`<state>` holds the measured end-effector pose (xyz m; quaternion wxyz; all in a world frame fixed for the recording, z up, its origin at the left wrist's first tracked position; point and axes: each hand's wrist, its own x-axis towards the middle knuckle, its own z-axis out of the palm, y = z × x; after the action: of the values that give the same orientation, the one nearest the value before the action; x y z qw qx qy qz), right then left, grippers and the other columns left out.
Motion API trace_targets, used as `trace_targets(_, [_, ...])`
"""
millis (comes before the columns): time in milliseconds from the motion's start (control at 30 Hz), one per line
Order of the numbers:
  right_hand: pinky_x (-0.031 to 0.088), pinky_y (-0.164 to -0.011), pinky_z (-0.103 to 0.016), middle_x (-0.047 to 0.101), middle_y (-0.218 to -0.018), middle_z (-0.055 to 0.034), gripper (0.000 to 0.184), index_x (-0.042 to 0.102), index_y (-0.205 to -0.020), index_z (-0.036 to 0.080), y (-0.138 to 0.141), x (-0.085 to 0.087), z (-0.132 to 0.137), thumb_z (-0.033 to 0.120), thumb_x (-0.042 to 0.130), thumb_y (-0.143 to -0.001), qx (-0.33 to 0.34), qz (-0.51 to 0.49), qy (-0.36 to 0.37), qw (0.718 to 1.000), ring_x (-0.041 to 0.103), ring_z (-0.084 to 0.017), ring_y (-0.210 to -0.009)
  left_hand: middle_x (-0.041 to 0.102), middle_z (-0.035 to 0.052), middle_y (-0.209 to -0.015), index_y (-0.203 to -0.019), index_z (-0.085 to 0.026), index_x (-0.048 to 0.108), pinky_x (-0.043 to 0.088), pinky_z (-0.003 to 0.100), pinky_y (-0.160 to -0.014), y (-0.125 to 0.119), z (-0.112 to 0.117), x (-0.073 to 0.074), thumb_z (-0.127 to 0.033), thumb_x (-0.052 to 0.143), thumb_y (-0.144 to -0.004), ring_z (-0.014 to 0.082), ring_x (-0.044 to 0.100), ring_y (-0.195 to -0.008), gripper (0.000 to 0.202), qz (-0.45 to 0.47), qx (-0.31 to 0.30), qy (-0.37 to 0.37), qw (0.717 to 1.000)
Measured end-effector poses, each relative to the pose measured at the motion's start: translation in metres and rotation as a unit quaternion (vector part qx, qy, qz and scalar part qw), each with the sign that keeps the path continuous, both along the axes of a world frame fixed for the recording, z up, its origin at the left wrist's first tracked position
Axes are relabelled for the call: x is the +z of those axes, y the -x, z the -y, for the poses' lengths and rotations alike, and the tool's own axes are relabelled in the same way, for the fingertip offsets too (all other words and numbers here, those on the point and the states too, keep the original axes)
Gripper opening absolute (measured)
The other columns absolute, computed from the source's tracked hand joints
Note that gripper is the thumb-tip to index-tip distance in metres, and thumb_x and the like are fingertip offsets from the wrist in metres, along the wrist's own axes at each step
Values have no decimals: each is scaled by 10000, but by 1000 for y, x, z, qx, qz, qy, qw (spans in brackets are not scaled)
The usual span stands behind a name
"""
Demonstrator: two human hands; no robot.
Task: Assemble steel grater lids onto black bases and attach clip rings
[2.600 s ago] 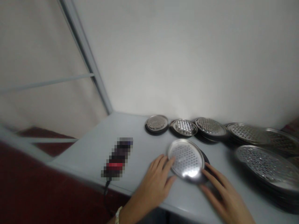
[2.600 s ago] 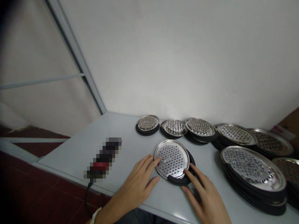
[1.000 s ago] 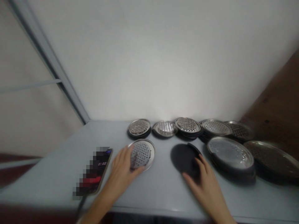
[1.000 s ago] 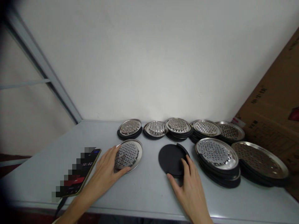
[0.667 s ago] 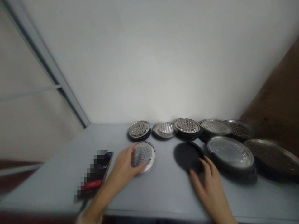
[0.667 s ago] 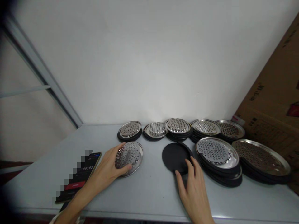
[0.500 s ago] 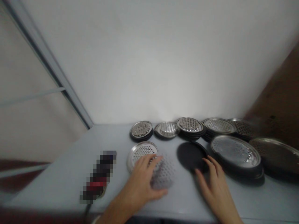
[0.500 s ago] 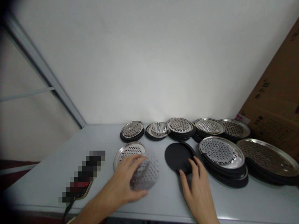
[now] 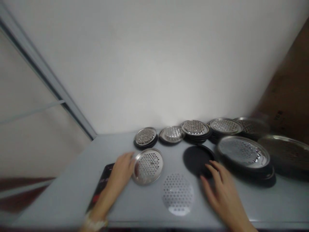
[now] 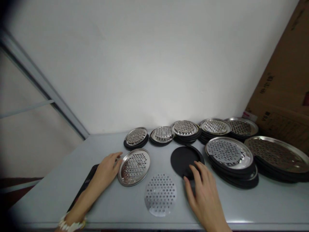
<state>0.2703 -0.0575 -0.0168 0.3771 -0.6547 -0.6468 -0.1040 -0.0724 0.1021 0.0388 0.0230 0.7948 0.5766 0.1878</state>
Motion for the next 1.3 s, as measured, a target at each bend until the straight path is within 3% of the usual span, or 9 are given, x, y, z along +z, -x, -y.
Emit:
trace_targets(100, [487, -1012, -575, 559, -1319, -169, 361, 491, -1321, 203, 1, -1, 1, 419, 461, -1033, 18, 18, -8, 1000, 547, -351, -1224, 774, 132, -974, -973, -150, 733, 522, 401, -853, 5, -19, 3, -236, 467, -930, 296, 713, -924, 283, -14, 1, 51, 999])
trace_targets(200, [502, -983, -552, 581, -1281, -161, 348, 505, -1305, 198, 0, -2, 2, 414, 464, -1035, 30, 25, -19, 999, 565, -340, -1186, 784, 118, -913, -878, -163, 744, 488, 338, -790, -1, -23, 6, -195, 509, -901, 270, 717, -872, 239, -25, 5, 79, 997])
trace_targets(500, [508, -962, -522, 597, -1257, -166, 350, 512, -1300, 178, -1, -3, 2, 403, 455, -1038, 19, 11, -11, 1000, 589, -327, -1144, 758, 92, -810, -799, -185, 663, 435, 303, -718, 2, -33, 10, -210, 529, -884, 244, 697, -782, 161, 24, 12, 117, 993])
trace_targets(633, [509, -962, -520, 601, -1259, -166, 347, 514, -1299, 179, 0, -3, 1, 399, 450, -1038, 16, 9, -4, 1000, 593, -328, -1144, 749, 66, -803, -902, -198, 646, 464, 312, -721, 10, -37, 19, -319, 483, -906, 252, 699, -791, 203, 90, 2, 126, 988])
trace_targets(767, [507, -965, -519, 598, -1265, -171, 347, 520, -1295, 176, -1, -5, 0, 396, 454, -1035, 16, 6, -1, 1000, 590, -334, -1153, 756, 58, -795, -1056, -160, 677, 504, 334, -715, 8, -37, 27, -488, 514, -865, 269, 700, -781, 413, 163, -22, 158, 974])
trace_targets(967, [502, -968, -528, 604, -1264, -173, 349, 510, -1306, 171, 1, -3, -1, 379, 453, -1032, 0, -3, -5, 1000, 594, -337, -1143, 738, 57, -716, -819, -142, 739, 516, 324, -662, -1, -29, 39, -590, 639, -766, 271, 684, -743, 463, 230, -74, 230, 943])
trace_targets(1167, [503, -981, -522, 603, -1278, -174, 347, 508, -1315, 163, 2, -1, -2, 355, 465, -1029, -5, -12, -4, 1000, 588, -332, -1164, 598, -32, -570, -910, -145, 687, 386, 241, -443, -20, -24, 61, -600, 605, -817, 154, 527, -451, 472, 260, -74, 191, 944])
trace_targets(1300, [508, -980, -518, 614, -1272, -167, 353, 505, -1325, 170, 2, 1, -2, 354, 470, -1026, -3, -21, -3, 1000, 598, -327, -1159, 623, -28, -570, -984, -170, 637, 440, 261, -473, -53, -17, 60, -540, 561, -866, 180, 584, -456, 396, 248, -86, 130, 956])
